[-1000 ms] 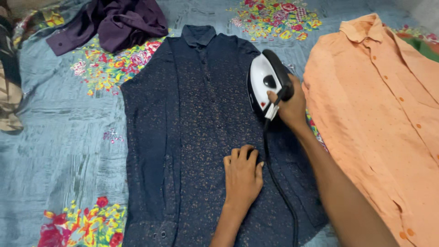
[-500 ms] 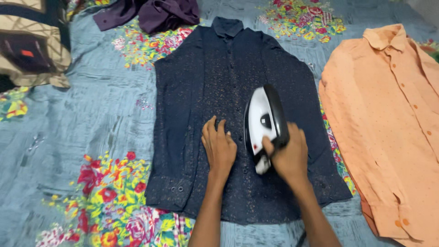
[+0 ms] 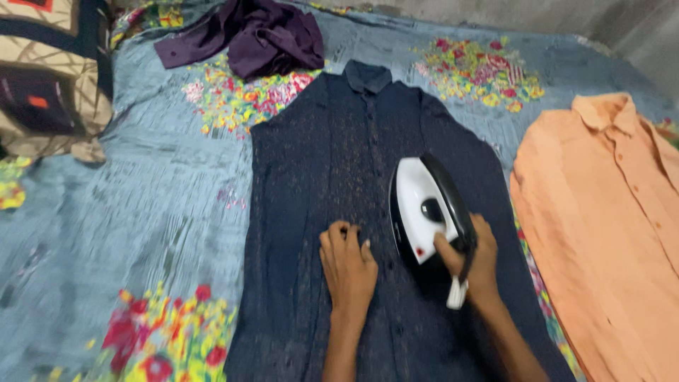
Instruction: The person irons a dark blue patterned shirt laid flat on a bed. They use a white electric iron to smooth the body and sleeves, occasionally adjusting the fabric with their left hand. A peach-colored shirt and a purple garment remain nearby but are not handled.
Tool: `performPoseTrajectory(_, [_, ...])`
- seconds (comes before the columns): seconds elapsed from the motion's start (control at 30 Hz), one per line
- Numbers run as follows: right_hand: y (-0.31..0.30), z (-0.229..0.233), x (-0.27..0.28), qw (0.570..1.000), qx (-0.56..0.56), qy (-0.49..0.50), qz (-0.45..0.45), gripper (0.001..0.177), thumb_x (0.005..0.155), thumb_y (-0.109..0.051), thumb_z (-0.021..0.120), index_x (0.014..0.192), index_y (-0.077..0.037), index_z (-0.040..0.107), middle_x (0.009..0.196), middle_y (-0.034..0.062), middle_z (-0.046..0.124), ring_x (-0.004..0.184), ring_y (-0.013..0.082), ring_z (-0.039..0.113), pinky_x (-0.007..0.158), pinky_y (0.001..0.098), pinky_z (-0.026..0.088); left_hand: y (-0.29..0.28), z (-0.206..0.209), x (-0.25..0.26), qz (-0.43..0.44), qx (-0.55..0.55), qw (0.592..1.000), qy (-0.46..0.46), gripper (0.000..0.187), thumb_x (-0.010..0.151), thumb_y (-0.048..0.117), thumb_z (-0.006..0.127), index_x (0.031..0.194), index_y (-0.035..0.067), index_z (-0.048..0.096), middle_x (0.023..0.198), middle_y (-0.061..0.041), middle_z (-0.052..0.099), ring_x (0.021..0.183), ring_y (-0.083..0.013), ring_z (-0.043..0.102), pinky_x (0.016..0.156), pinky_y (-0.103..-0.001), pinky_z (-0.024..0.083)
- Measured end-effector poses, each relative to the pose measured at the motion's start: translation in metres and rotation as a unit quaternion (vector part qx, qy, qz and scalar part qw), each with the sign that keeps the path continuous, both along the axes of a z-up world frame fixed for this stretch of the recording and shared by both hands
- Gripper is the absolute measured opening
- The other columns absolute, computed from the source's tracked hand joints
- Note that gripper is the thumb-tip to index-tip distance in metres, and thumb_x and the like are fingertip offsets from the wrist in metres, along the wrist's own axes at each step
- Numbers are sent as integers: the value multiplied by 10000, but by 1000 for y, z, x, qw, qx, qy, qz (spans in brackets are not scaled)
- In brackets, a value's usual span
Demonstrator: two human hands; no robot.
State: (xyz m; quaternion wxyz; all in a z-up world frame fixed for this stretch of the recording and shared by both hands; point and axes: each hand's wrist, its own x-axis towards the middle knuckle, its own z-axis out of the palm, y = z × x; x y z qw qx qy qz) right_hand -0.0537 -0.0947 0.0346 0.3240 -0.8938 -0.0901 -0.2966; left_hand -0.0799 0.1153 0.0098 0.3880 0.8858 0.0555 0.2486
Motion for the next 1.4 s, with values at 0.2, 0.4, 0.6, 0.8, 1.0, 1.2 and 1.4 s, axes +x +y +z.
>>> performPoseTrajectory(0.2, [4,-11,202,997,63,23,37,373,784,-266,791,990,16,663,837,130,687,742,250,656,694,383,516,-2,5,14,19,-43,998,52,304,795,99,727,1085,20,685,1165,-101,585,1060,-314,549,919,-448,442])
performPoseTrajectory(0.4, [20,-5,301,999,42,23,18,374,800,-261,791,1029,20,699,866,133,716,770,237,692,724,385,533,0,13,23,17,-62,995,82,375,755,118,742,1110,14,680,1164,-101,572,1066,-307,541,903,-451,433])
performPoseTrajectory(0.6, [17,-10,276,996,76,46,13,429,776,-303,823,1023,25,698,873,136,716,792,237,689,733,391,531,3,10,18,6,-55,996,68,337,800,105,724,1124,27,679,1180,-95,573,1072,-293,542,929,-444,433])
performPoseTrajectory(0.8, [9,-4,146,996,57,73,-6,482,744,-345,855,939,18,605,923,216,648,882,371,629,775,470,492,-1,4,12,17,-21,998,51,287,796,96,720,1076,36,692,1148,-105,597,1079,-316,541,936,-455,434])
performPoseTrajectory(1.0, [10,5,-43,994,-3,98,-56,374,731,-285,790,929,-16,620,888,194,614,911,405,582,795,502,475,-8,1,8,10,-57,998,-7,227,870,104,671,1086,47,709,1131,-103,647,1085,-299,569,936,-448,430])
performPoseTrajectory(1.2, [5,-17,-123,994,-74,-74,-22,654,587,-299,828,1148,-11,656,960,199,640,816,392,570,718,523,444,-22,43,-16,-67,-299,952,-3,240,919,234,684,1029,28,739,881,-82,758,795,-280,731,722,-399,559])
performPoseTrajectory(1.4, [-5,-10,-65,994,-53,91,32,754,608,-285,891,1262,-71,582,1082,156,628,969,386,590,819,483,484,-70,81,-12,-163,-76,951,251,718,845,475,814,1361,61,533,910,-139,766,871,-286,720,788,-401,523])
